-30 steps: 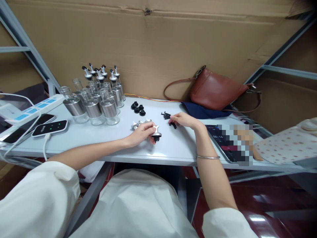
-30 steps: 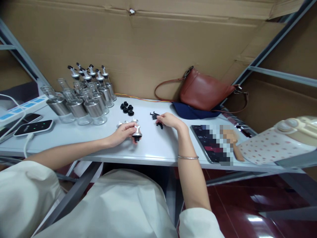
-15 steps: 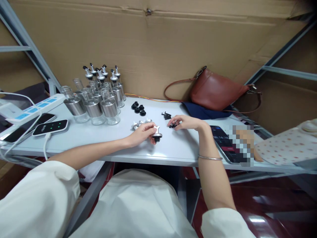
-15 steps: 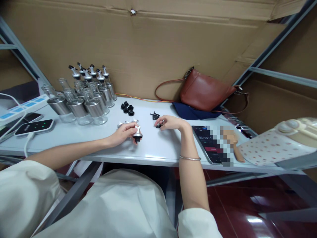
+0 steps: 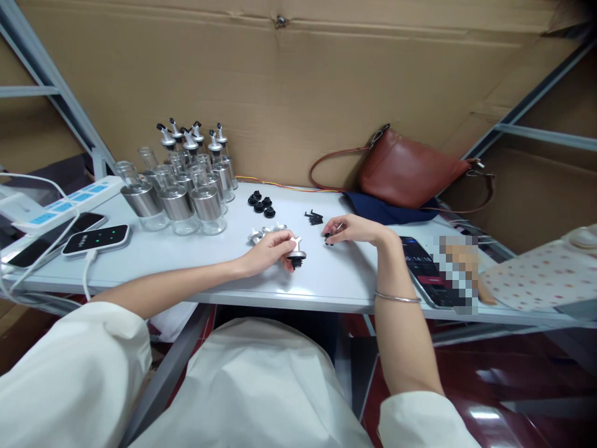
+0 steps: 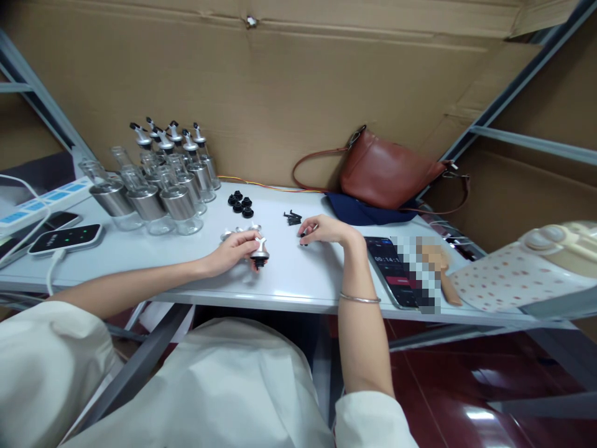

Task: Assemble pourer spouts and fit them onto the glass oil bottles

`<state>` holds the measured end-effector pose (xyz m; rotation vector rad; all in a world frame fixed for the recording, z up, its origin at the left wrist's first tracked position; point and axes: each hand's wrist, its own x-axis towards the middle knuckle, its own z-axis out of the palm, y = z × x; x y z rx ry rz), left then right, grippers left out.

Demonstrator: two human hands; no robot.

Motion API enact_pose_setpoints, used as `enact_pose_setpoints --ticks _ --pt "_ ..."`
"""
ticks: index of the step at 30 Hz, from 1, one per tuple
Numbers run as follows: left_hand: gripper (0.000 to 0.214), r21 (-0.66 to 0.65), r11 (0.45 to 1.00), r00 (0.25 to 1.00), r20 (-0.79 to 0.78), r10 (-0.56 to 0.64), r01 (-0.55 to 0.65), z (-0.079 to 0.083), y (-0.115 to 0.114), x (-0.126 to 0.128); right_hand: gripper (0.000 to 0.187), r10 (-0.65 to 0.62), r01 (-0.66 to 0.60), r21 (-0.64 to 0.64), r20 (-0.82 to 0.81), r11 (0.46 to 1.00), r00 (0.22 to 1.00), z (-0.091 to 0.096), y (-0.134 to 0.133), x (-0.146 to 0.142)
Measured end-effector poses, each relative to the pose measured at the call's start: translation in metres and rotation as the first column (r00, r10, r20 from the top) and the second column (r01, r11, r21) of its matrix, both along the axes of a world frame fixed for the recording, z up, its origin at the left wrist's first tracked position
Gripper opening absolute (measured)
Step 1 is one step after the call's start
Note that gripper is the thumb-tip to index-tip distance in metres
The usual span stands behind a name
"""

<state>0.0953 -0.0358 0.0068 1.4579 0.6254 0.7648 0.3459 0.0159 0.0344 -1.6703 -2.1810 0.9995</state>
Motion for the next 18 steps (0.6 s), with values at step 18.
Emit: enact_pose_setpoints --ticks 18 --pt "0.030 0.002 1.000 1.000 0.029 0.011 -0.011 0.003 0.000 -0.001 0.044 -0.151 0.160 0.119 -0.085 0.980 0.985 0.007 -0.005 -0.007"
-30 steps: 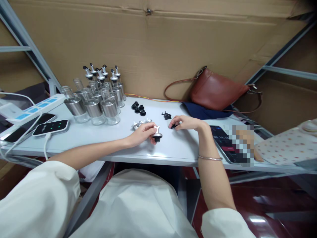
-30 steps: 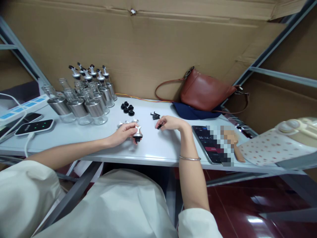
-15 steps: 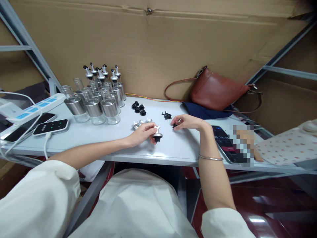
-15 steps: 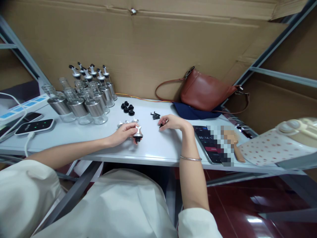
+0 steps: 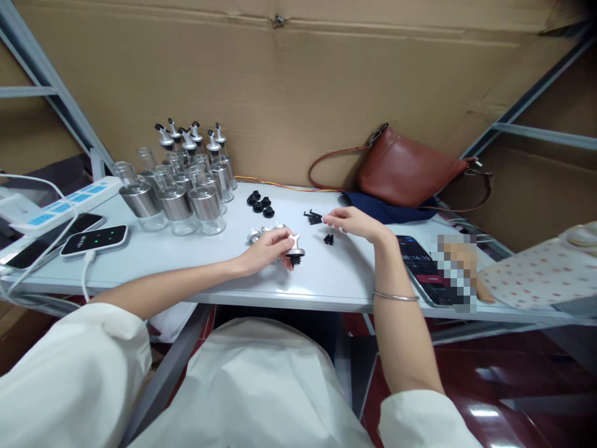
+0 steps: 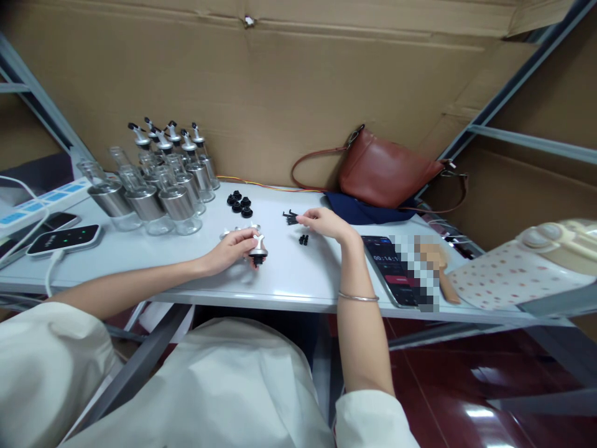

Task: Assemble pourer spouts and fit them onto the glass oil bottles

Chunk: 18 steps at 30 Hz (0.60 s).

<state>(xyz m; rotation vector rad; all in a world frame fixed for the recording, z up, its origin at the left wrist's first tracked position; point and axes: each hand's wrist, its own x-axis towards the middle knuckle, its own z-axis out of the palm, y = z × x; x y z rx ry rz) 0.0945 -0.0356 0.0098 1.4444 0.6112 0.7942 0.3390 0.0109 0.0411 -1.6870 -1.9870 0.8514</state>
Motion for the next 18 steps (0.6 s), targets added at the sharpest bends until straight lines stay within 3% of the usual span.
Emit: enact_pose_setpoints --ticks 2,7,11,15,18 --pt "0.032 0.020 1.000 1.000 0.013 0.012 -0.012 0.003 -0.001 -0.001 0.046 -0.033 0.033 0.006 -0.040 0.999 0.999 -0.003 0.003 0.001" --pt "0.037 0.064 0.996 0.997 0.054 0.053 -0.056 0.010 -0.003 -0.001 0.044 -0.027 0.005 -0.186 -0.113 0.983 0.993 -0.009 0.007 0.001" --pt "0.038 0.074 0.995 0.995 0.078 0.057 -0.062 0.010 -0.003 -0.001 0.039 -0.032 -0.012 -0.222 -0.196 0.975 0.980 -0.008 0.005 -0.001" --pt "0.037 0.094 0.992 0.993 0.092 0.071 -0.080 0.010 -0.001 -0.001 0.036 -0.078 0.056 -0.123 -0.181 0.991 0.980 -0.002 0.002 -0.003" --pt "0.038 0.097 0.992 0.994 0.079 0.070 -0.077 0.010 0.001 -0.002 0.038 0.027 -0.023 0.017 -0.261 1.000 0.965 0.005 -0.004 -0.012"
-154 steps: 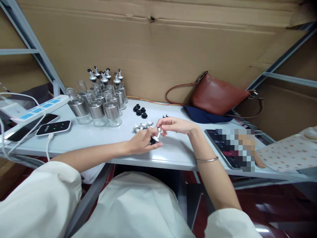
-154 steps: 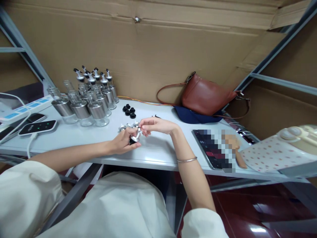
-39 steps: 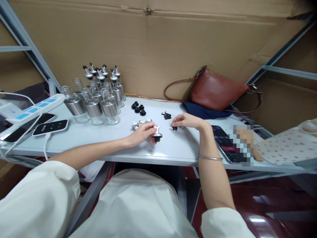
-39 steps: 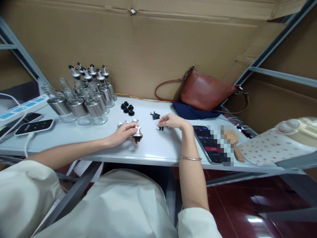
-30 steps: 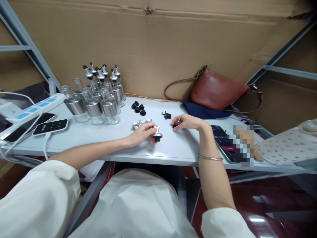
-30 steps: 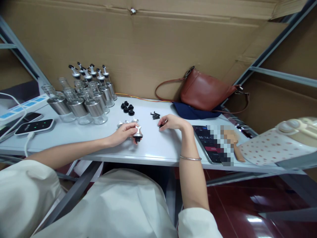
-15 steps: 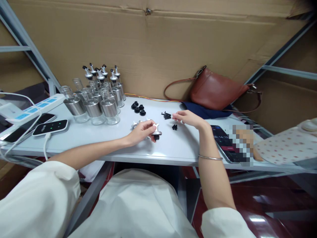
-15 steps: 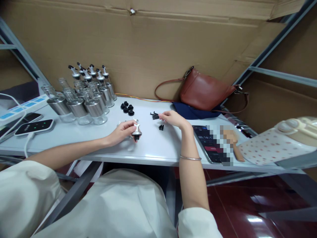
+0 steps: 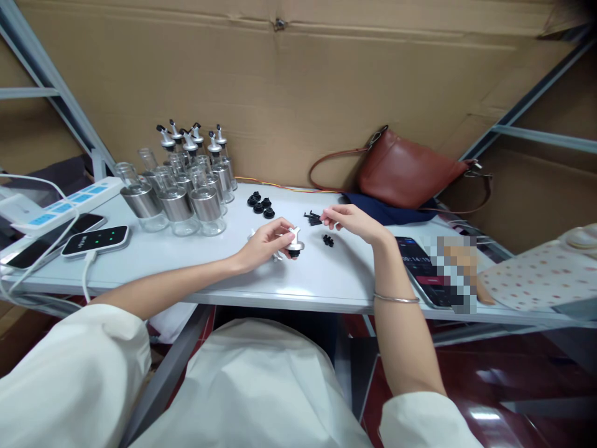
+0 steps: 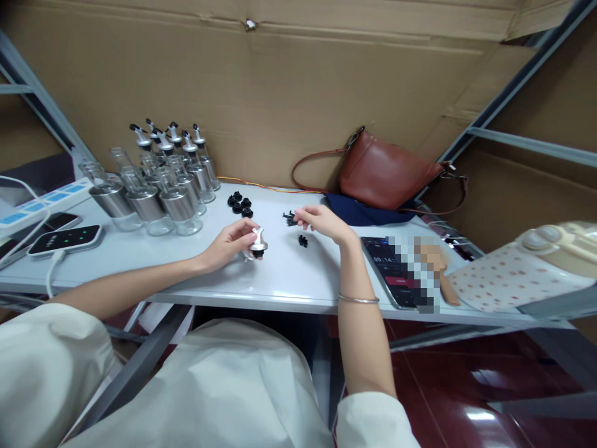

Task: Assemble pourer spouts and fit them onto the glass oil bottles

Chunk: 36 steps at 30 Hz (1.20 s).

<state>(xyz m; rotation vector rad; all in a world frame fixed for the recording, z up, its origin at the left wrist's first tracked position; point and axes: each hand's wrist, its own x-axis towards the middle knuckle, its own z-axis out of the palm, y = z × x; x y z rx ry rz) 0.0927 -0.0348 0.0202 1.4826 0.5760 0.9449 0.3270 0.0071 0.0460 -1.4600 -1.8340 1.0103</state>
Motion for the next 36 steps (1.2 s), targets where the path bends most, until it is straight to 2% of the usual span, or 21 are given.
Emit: enact_pose_setpoints --ticks 3,6,11,13,15,17,19,20,21,22,24,25,26,28,29,31,33,36 --pt "0.041 0.002 1.000 0.999 -0.031 -0.018 0.019 0.000 0.002 -0.001 0.042 0.208 -0.205 0.031 -0.112 0.978 0.972 0.005 -0.007 -0.015" --pt "0.040 0.007 1.000 0.998 -0.058 -0.028 0.028 -0.001 0.002 0.000 0.042 0.392 -0.393 0.027 -0.176 0.919 0.903 0.006 -0.012 -0.031" --pt "0.040 0.001 0.997 0.995 -0.060 -0.078 0.078 -0.003 0.000 0.001 0.033 0.526 -0.549 -0.053 -0.222 0.834 0.821 0.006 -0.016 -0.046" --pt "0.040 0.003 0.998 0.996 -0.059 -0.066 0.067 -0.004 -0.001 0.001 0.032 0.529 -0.547 -0.043 -0.196 0.836 0.826 0.008 -0.020 -0.048" --pt "0.038 0.029 1.000 0.999 -0.051 -0.011 0.013 -0.006 -0.001 0.001 0.035 0.482 -0.488 0.008 -0.159 0.873 0.861 0.010 -0.028 -0.050" --pt "0.035 0.100 0.993 0.998 -0.028 0.058 -0.055 -0.007 0.000 -0.001 0.035 0.386 -0.379 0.074 -0.156 0.922 0.909 0.009 -0.040 -0.053" --pt "0.033 0.242 0.967 0.996 -0.017 0.087 -0.080 -0.008 0.003 -0.004 0.035 0.230 -0.199 0.159 -0.208 0.967 0.951 0.003 -0.056 -0.057" --pt "0.033 0.355 0.932 0.995 -0.030 0.095 -0.078 -0.009 0.005 -0.006 0.034 0.131 -0.081 0.197 -0.254 0.977 0.958 -0.002 -0.064 -0.059" --pt "0.034 0.490 0.869 0.992 -0.062 0.111 -0.067 -0.009 0.007 -0.008 0.034 0.044 0.027 0.219 -0.316 0.975 0.948 -0.008 -0.071 -0.062" --pt "0.033 0.633 0.773 0.983 -0.110 0.144 -0.042 -0.010 0.008 -0.010 0.034 -0.026 0.120 0.221 -0.387 0.968 0.922 -0.016 -0.077 -0.065" --pt "0.027 0.863 0.504 0.943 -0.199 0.267 0.039 -0.011 0.011 -0.013 0.034 -0.126 0.237 0.186 -0.468 0.953 0.875 -0.032 -0.086 -0.071" --pt "0.023 0.924 0.371 0.916 -0.223 0.335 0.090 -0.011 0.011 -0.014 0.035 -0.163 0.274 0.161 -0.493 0.948 0.855 -0.040 -0.089 -0.075" --pt "0.020 0.956 0.261 0.890 -0.232 0.392 0.134 -0.011 0.012 -0.015 0.036 -0.186 0.295 0.135 -0.520 0.946 0.834 -0.047 -0.091 -0.077" --pt "0.018 0.978 0.113 0.860 -0.209 0.465 0.176 -0.010 0.013 -0.016 0.036 -0.201 0.309 0.099 -0.568 0.946 0.798 -0.055 -0.092 -0.081" --pt "0.018 0.982 0.066 0.853 -0.189 0.486 0.180 -0.010 0.014 -0.016 0.036 -0.193 0.303 0.095 -0.587 0.948 0.786 -0.057 -0.093 -0.083" --pt "0.019 0.984 0.009 0.845 -0.158 0.511 0.178 -0.010 0.016 -0.017 0.036 -0.147 0.263 0.108 -0.604 0.959 0.783 -0.057 -0.094 -0.084" --pt "0.022 0.982 -0.011 0.835 -0.155 0.527 0.189 -0.010 0.018 -0.018 0.038 -0.078 0.189 0.128 -0.593 0.974 0.802 -0.054 -0.096 -0.084" --pt "0.031 0.970 -0.009 0.812 -0.199 0.549 0.243 -0.012 0.022 -0.019 0.040 0.000 0.090 0.127 -0.575 0.988 0.818 -0.051 -0.100 -0.083"
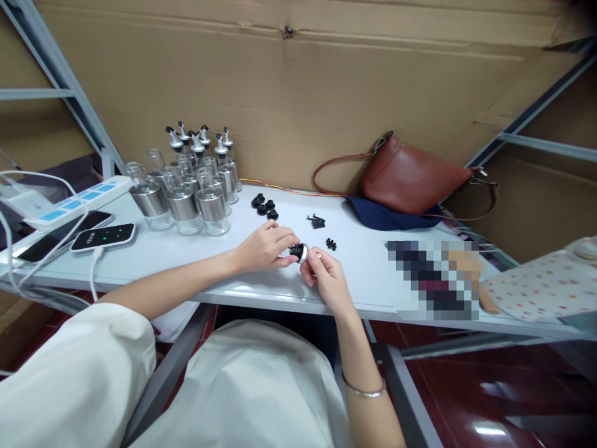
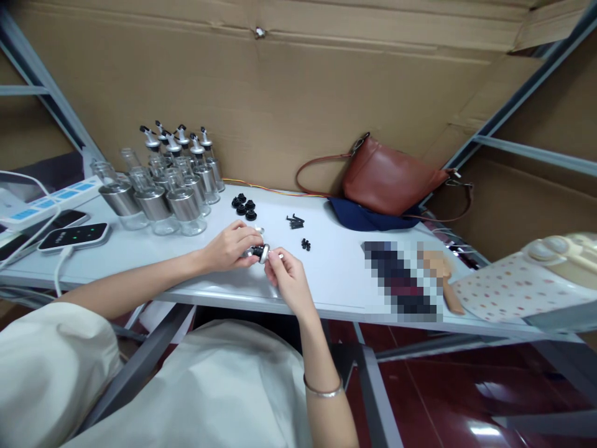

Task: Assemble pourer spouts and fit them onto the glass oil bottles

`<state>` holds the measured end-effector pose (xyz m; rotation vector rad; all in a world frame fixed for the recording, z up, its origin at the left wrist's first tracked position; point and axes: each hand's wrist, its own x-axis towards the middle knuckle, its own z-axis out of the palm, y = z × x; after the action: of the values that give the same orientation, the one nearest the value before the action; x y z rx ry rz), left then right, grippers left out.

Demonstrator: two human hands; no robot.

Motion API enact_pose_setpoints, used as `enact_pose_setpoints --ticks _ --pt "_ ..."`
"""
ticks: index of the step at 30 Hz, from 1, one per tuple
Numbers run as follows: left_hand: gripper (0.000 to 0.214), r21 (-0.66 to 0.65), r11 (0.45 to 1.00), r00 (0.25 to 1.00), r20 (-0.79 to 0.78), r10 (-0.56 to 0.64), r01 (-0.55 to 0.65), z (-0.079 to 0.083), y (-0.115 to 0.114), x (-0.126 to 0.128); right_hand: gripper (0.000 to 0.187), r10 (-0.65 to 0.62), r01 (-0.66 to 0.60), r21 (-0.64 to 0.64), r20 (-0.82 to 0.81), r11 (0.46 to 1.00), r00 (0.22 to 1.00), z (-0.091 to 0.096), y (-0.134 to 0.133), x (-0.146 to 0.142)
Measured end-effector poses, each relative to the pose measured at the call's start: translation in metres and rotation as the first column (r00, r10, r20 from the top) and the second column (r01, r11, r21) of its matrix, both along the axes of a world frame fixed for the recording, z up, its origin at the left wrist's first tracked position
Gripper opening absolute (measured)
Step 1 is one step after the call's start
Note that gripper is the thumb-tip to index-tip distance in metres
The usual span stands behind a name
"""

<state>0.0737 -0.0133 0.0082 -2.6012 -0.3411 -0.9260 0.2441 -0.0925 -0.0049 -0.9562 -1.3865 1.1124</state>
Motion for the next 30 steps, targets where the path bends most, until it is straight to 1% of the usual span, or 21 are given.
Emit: enact_pose_setpoints --ticks 3,6,8,10,13,15,17,19,22,24,26,27,28,29,30 --pt "0.033 0.060 0.998 0.998 -0.051 0.027 -0.024 0.000 -0.001 0.002 0.037 0.040 -0.040 -0.005 -0.028 0.999 0.999 -0.001 -0.001 0.001" --pt "0.032 0.146 0.988 0.998 -0.034 0.053 -0.047 0.003 -0.005 0.006 0.033 0.062 -0.060 0.026 -0.048 0.998 0.997 -0.004 0.000 0.001" --pt "0.032 0.158 0.985 0.998 -0.005 0.066 -0.064 0.005 -0.008 0.008 0.031 0.047 -0.044 0.059 -0.045 0.997 0.998 -0.006 0.000 0.001" --pt "0.031 0.133 0.989 0.998 0.018 0.067 -0.069 0.007 -0.010 0.010 0.030 0.016 -0.014 0.097 -0.021 0.995 1.000 -0.008 -0.001 0.002" --pt "0.030 0.035 0.998 0.998 0.043 0.044 -0.045 0.008 -0.011 0.010 0.028 -0.061 0.045 0.184 0.083 0.982 0.995 -0.008 -0.003 0.003" --pt "0.030 -0.110 0.994 0.999 0.035 0.017 -0.013 0.009 -0.011 0.010 0.027 -0.153 0.101 0.268 0.180 0.958 0.972 -0.007 -0.006 0.003" --pt "0.030 -0.299 0.954 1.000 0.019 -0.001 0.007 0.009 -0.012 0.011 0.024 -0.252 0.148 0.361 0.258 0.921 0.933 -0.005 -0.008 0.002" --pt "0.030 -0.459 0.888 0.999 0.032 -0.007 0.021 0.010 -0.013 0.012 0.023 -0.332 0.165 0.457 0.312 0.874 0.890 -0.003 -0.009 0.001" --pt "0.035 -0.618 0.783 0.996 0.090 -0.011 0.065 0.011 -0.017 0.013 0.022 -0.421 0.114 0.615 0.382 0.780 0.823 0.000 -0.008 0.001" --pt "0.040 -0.729 0.675 0.991 0.129 -0.033 0.117 0.012 -0.019 0.014 0.021 -0.493 0.043 0.723 0.424 0.689 0.760 0.002 -0.006 0.003" --pt "0.044 -0.820 0.545 0.984 0.167 -0.063 0.174 0.013 -0.023 0.014 0.020 -0.587 -0.033 0.817 0.440 0.575 0.679 0.003 -0.006 0.006" --pt "0.046 -0.847 0.493 0.980 0.181 -0.083 0.198 0.014 -0.024 0.014 0.019 -0.636 -0.063 0.856 0.429 0.514 0.641 0.003 -0.006 0.008" --pt "0.047 -0.860 0.465 0.978 0.182 -0.106 0.211 0.015 -0.026 0.014 0.018 -0.677 -0.087 0.886 0.409 0.456 0.612 0.003 -0.006 0.009" --pt "0.049 -0.860 0.464 0.977 0.173 -0.126 0.212 0.016 -0.027 0.014 0.017 -0.706 -0.100 0.906 0.386 0.411 0.594 0.003 -0.006 0.010" --pt "0.050 -0.849 0.486 0.978 0.157 -0.137 0.205 0.016 -0.028 0.013 0.016 -0.723 -0.104 0.918 0.368 0.383 0.585 0.002 -0.007 0.011"
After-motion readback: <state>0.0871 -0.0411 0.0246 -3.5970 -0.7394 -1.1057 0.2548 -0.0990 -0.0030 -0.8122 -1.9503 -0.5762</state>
